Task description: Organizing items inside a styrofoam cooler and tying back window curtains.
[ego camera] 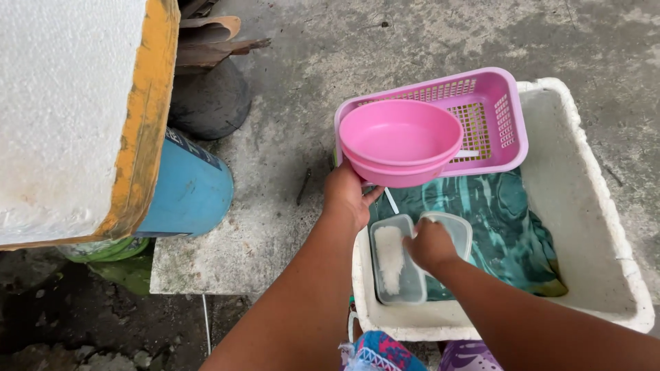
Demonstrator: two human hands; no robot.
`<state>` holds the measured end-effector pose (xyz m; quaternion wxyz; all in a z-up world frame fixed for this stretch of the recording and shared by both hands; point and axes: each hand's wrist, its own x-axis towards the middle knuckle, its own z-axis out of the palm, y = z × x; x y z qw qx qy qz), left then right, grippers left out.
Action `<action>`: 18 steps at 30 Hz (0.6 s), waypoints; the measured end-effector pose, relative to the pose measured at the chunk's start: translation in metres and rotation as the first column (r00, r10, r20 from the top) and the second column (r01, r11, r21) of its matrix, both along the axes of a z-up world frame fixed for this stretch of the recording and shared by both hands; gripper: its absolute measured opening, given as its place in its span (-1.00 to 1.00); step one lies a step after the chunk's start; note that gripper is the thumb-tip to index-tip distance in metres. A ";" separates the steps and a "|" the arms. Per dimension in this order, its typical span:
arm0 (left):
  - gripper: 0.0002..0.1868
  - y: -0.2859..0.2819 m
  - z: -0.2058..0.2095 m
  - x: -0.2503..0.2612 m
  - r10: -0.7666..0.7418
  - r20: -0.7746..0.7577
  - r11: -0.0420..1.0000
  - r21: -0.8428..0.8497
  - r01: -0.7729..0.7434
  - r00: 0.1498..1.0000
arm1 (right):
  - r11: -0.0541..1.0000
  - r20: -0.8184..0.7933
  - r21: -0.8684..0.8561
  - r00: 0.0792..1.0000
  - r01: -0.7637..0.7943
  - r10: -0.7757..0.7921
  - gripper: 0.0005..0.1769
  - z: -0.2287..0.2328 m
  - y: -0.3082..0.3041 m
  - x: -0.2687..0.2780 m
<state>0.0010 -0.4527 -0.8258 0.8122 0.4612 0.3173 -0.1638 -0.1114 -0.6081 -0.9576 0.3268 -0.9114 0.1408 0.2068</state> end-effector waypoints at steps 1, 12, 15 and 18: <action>-0.64 -0.001 0.000 0.000 0.004 0.006 1.000 -0.009 -0.003 1.000 | 0.999 0.120 -0.053 0.993 0.001 0.006 -0.52 0.000 -0.003 0.008; -0.63 -0.021 0.027 -0.017 0.049 -0.037 0.991 -0.124 -0.054 0.998 | 0.939 0.153 -0.008 0.928 -0.344 0.341 -0.41 -0.009 0.032 0.094; -0.62 -0.022 0.024 -0.020 0.047 -0.040 0.989 -0.137 -0.052 0.998 | 0.910 -0.019 -0.012 0.910 -0.414 0.413 -0.18 0.023 0.032 0.098; -0.62 -0.022 0.026 -0.020 0.047 -0.034 0.988 -0.148 -0.051 0.998 | 0.911 -0.082 -0.004 0.908 -0.413 0.411 -0.14 -0.001 0.039 0.099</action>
